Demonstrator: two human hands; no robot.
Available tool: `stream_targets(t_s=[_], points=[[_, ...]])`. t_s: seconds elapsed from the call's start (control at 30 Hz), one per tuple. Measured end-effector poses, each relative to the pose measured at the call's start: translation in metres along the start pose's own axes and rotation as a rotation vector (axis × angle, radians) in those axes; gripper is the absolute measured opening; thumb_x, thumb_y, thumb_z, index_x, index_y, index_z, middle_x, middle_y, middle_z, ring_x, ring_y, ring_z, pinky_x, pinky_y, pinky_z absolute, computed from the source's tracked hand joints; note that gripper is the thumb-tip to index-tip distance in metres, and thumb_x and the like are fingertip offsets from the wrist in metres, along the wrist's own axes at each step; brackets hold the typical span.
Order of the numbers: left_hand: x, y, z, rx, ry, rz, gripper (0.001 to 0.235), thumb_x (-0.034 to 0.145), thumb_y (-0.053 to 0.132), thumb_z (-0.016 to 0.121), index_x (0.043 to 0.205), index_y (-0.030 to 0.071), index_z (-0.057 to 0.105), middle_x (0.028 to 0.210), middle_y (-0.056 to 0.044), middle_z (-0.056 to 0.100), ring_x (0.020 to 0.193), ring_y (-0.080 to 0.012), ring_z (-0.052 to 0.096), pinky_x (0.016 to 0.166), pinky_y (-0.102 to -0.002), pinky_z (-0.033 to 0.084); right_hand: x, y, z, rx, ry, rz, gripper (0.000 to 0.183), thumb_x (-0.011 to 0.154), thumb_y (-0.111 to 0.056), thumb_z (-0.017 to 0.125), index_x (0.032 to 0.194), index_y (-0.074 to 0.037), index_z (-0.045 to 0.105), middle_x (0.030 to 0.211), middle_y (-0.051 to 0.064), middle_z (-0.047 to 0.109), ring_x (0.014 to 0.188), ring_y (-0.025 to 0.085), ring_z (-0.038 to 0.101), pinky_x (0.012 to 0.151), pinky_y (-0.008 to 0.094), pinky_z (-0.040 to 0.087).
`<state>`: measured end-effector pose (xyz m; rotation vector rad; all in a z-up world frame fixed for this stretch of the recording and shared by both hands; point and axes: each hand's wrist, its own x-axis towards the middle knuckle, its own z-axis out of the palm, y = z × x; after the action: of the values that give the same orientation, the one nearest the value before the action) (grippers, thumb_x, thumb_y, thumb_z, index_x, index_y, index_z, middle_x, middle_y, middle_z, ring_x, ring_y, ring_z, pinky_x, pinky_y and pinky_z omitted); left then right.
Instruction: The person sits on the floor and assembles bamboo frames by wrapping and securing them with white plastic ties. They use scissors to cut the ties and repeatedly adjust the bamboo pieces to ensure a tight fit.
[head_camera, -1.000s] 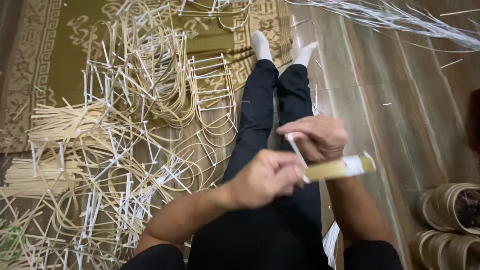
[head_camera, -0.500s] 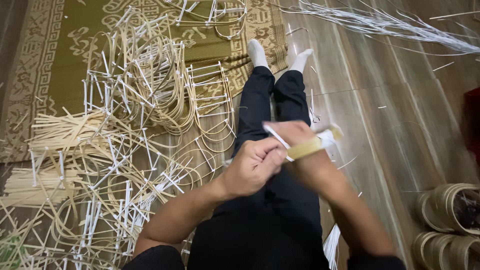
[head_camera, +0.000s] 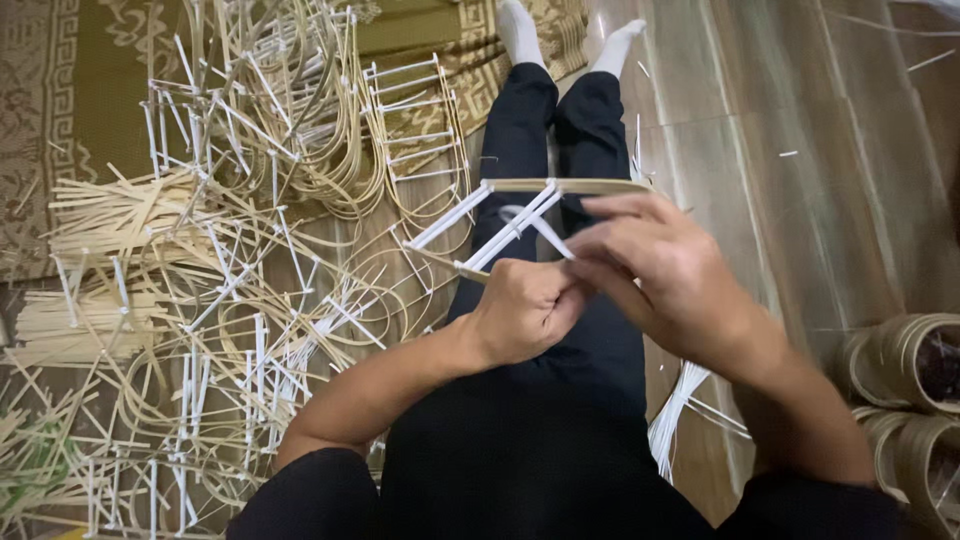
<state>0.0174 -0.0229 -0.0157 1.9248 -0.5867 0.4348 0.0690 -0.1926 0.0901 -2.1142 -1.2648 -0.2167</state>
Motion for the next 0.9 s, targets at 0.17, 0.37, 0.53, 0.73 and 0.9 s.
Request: stream_targets(t_s=[0.17,0.37,0.53,0.73,0.9], points=[[0.014,-0.025,0.002,-0.086,-0.024,0.018,0.012,0.091,0.013,0.071,0.092,0.002,0.065,0.077,-0.015,0.066,0.069,-0.0285,0.069,0.061,-0.035,0.052,0.002,-0.003,0.003,0.195,0.040,-0.032,0.013,0.088,0.001,0.077,0.097,0.000,0.068,0.099,0.012,0.074,0.097,0.026,0.073,0.082,0.035,0.060],[0.032,-0.054,-0.024,-0.321,0.201,-0.461,0.027,0.105,0.019,0.056,0.087,0.001,0.067,0.064,0.002,0.060,0.059,-0.0040,0.055,0.053,-0.025,0.045,-0.022,-0.005,0.024,0.054,0.095,0.002,0.015,0.084,0.003,0.075,0.096,0.000,0.068,0.088,0.011,0.070,0.085,0.028,0.070,0.073,0.037,0.056],[0.029,-0.046,-0.022,-0.324,0.190,-0.405,0.023,0.104,0.016,0.057,0.089,0.001,0.067,0.063,0.002,0.059,0.056,-0.0032,0.052,0.050,-0.023,0.041,-0.043,-0.009,0.035,0.016,0.091,0.049,0.013,0.083,0.001,0.073,0.094,-0.004,0.070,0.082,0.009,0.069,0.078,0.026,0.069,0.066,0.036,0.055],[0.013,-0.031,-0.023,-0.389,0.124,-0.337,0.021,0.104,0.013,0.057,0.090,0.000,0.065,0.065,0.004,0.059,0.057,-0.0024,0.054,0.051,-0.021,0.042,-0.033,0.018,0.040,-0.141,0.085,0.128,0.007,0.086,-0.005,0.074,0.089,-0.004,0.068,0.080,0.008,0.070,0.078,0.026,0.069,0.064,0.037,0.056],[0.007,-0.024,-0.021,-0.475,0.095,-0.323,0.020,0.105,0.013,0.060,0.090,0.000,0.065,0.069,0.004,0.057,0.063,-0.0023,0.049,0.056,-0.021,0.040,-0.031,0.021,0.039,-0.207,0.053,0.120,0.008,0.085,-0.005,0.073,0.092,-0.005,0.069,0.084,0.009,0.071,0.084,0.027,0.070,0.067,0.037,0.057]])
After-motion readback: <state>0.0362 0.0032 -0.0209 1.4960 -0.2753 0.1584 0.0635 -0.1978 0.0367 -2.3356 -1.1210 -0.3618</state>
